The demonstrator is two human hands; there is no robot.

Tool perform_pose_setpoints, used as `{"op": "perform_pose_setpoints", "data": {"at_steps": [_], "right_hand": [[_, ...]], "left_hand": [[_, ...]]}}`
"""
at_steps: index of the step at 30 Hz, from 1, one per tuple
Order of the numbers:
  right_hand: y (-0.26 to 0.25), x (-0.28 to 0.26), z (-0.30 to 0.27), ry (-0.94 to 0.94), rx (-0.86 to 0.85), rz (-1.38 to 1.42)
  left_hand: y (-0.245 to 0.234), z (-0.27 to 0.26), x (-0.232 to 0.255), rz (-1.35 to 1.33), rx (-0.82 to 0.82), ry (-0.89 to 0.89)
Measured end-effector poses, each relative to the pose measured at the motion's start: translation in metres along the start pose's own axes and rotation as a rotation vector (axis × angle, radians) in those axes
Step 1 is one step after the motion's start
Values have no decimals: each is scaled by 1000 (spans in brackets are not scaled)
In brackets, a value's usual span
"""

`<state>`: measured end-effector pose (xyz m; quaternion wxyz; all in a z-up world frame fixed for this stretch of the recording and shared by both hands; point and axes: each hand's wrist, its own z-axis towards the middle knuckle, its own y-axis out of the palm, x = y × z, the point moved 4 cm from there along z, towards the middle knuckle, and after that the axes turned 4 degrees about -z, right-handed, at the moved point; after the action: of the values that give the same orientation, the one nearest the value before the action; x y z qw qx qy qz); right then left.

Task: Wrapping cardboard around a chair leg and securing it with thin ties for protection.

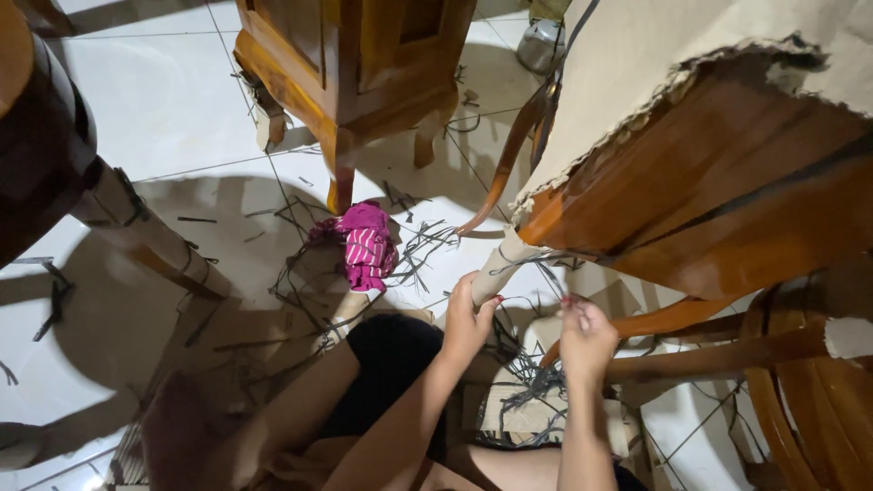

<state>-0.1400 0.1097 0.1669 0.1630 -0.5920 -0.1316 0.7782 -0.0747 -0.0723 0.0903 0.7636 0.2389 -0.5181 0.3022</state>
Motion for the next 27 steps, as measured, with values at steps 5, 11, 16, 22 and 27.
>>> {"op": "perform_pose_setpoints", "data": {"at_steps": [5, 11, 16, 22, 27], "right_hand": [[26, -28, 2, 46, -99, -13], [58, -31, 27, 145, -338, 38], [87, 73, 75, 176, -367, -267], [63, 26, 33, 176, -437, -228], [75, -11, -1, 61, -447, 62]], "left_hand": [[0, 11, -11, -199, -149, -112], [0, 14, 11, -709, -264, -300], [8, 19, -13, -1005, -189, -208], [9, 9, -18, -1068, 78, -318], [14, 8, -18, -1060, 71, -183]]}}
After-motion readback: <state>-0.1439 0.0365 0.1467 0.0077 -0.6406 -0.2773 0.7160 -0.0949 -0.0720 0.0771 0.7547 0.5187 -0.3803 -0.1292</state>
